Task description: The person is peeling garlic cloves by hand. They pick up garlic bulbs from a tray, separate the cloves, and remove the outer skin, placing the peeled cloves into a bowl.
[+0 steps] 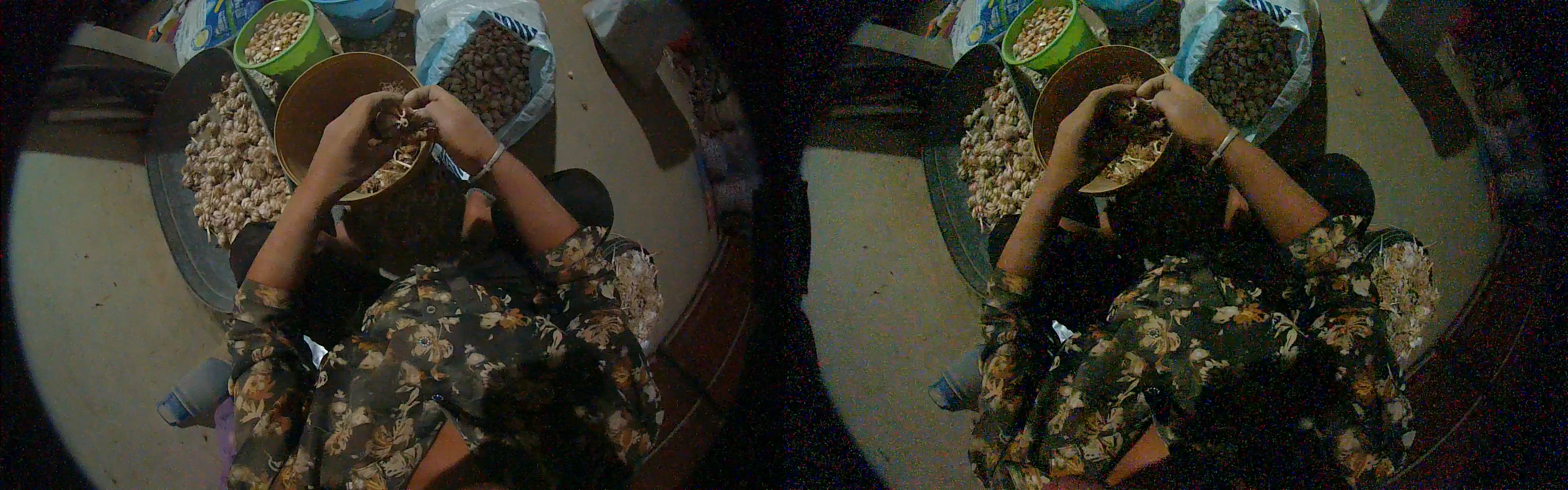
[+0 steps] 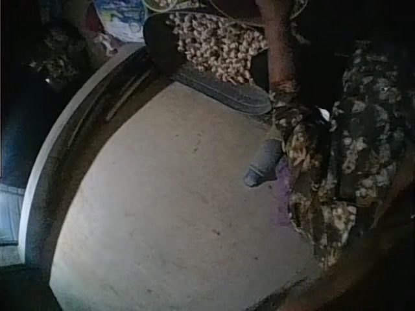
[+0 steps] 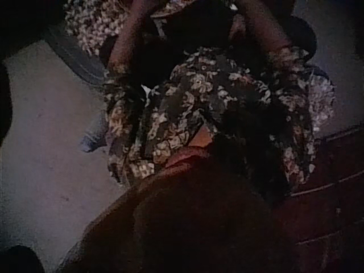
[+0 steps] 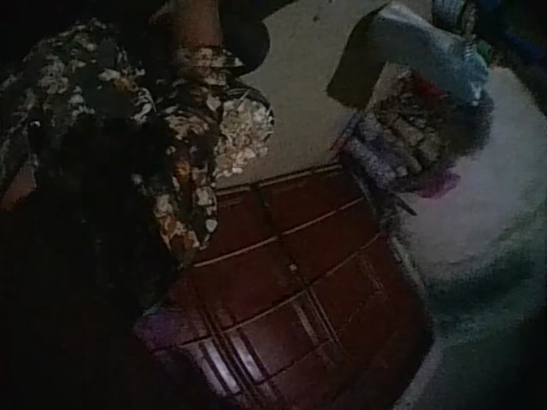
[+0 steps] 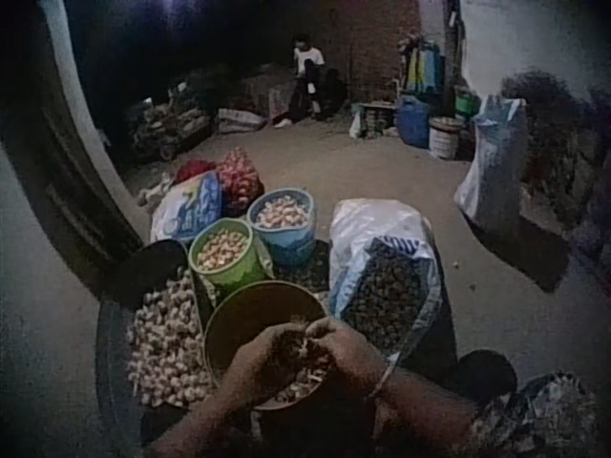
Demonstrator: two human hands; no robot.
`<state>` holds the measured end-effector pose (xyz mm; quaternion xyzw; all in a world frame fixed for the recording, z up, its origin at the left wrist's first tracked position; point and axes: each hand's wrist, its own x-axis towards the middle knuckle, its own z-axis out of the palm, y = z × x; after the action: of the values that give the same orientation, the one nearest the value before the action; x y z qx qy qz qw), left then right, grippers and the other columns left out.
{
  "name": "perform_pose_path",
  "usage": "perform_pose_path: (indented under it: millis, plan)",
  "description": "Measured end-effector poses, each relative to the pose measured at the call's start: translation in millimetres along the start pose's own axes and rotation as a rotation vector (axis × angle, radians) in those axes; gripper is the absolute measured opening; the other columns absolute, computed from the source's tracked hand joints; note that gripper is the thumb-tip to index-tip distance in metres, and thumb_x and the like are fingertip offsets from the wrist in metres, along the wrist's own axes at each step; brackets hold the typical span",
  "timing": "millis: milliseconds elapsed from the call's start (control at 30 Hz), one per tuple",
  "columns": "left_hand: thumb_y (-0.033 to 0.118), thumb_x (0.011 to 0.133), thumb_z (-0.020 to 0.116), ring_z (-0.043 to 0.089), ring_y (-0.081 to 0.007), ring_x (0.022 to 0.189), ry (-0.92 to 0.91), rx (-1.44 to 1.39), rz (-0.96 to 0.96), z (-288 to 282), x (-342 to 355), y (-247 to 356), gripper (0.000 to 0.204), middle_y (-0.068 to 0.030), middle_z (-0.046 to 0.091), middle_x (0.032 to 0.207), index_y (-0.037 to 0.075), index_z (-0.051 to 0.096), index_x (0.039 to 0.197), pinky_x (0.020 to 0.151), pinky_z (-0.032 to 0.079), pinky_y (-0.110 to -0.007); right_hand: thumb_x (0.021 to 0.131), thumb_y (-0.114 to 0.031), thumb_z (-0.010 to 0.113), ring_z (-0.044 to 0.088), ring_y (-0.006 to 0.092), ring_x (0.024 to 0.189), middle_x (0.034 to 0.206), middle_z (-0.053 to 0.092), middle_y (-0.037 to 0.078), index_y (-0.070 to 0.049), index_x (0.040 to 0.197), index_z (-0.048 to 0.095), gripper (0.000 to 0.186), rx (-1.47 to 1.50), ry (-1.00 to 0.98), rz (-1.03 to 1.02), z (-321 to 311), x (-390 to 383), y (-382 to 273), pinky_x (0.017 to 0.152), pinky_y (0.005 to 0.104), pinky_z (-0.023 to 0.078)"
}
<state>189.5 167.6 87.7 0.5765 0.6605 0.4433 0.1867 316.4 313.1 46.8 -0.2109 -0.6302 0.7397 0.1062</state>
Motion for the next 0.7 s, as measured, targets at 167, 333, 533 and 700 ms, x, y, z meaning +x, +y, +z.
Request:
perform_pose_path:
  millis: [167, 333, 533, 700]
  plan:
    - [-0.005, 0.072, 0.065, 0.062, -0.0244, 0.096, -0.021, 0.070, 0.185, 9, -5, -16, 0.050, -0.0125, 0.058, 0.110, 0.008, 0.050, 0.118, 0.081, 0.050, -0.032, 0.085, -0.023, 0.054, 0.058, 0.0186, 0.086, 0.095, 0.061, 0.010, 0.000, 0.106, 0.054, 0.031, -0.083, 0.000, 0.013, -2, 2, 11, 0.075, 0.0304, 0.047]
    - [-0.005, 0.072, 0.064, 0.061, -0.0252, 0.098, -0.104, -0.035, -0.011, 5, -5, -12, 0.054, -0.0124, 0.057, 0.114, 0.009, 0.048, 0.122, 0.081, 0.050, -0.034, 0.082, -0.027, 0.058, 0.059, 0.0211, 0.085, 0.089, 0.062, 0.012, 0.002, 0.105, 0.055, 0.037, -0.255, 0.069, -0.072, 0, 11, 25, 0.076, 0.0331, 0.047]
    - [-0.001, 0.072, 0.067, 0.059, -0.0322, 0.090, -0.061, 0.139, 0.059, 7, -10, -11, 0.054, -0.0155, 0.055, 0.110, 0.008, 0.046, 0.121, 0.075, 0.049, -0.035, 0.083, -0.025, 0.060, 0.058, 0.0171, 0.084, 0.093, 0.062, 0.009, 0.000, 0.100, 0.061, 0.030, 0.019, -0.063, 0.092, -8, 5, 50, 0.076, 0.0308, 0.046]
    - [0.001, 0.070, 0.069, 0.059, -0.0310, 0.084, 0.096, 0.239, -0.033, -18, -4, -8, 0.052, -0.0149, 0.057, 0.100, 0.006, 0.047, 0.117, 0.071, 0.049, -0.036, 0.085, -0.016, 0.060, 0.055, 0.0123, 0.076, 0.084, 0.057, 0.002, -0.007, 0.092, 0.061, 0.012, 0.417, -0.143, 0.478, 0, -17, 51, 0.069, 0.0245, 0.044]
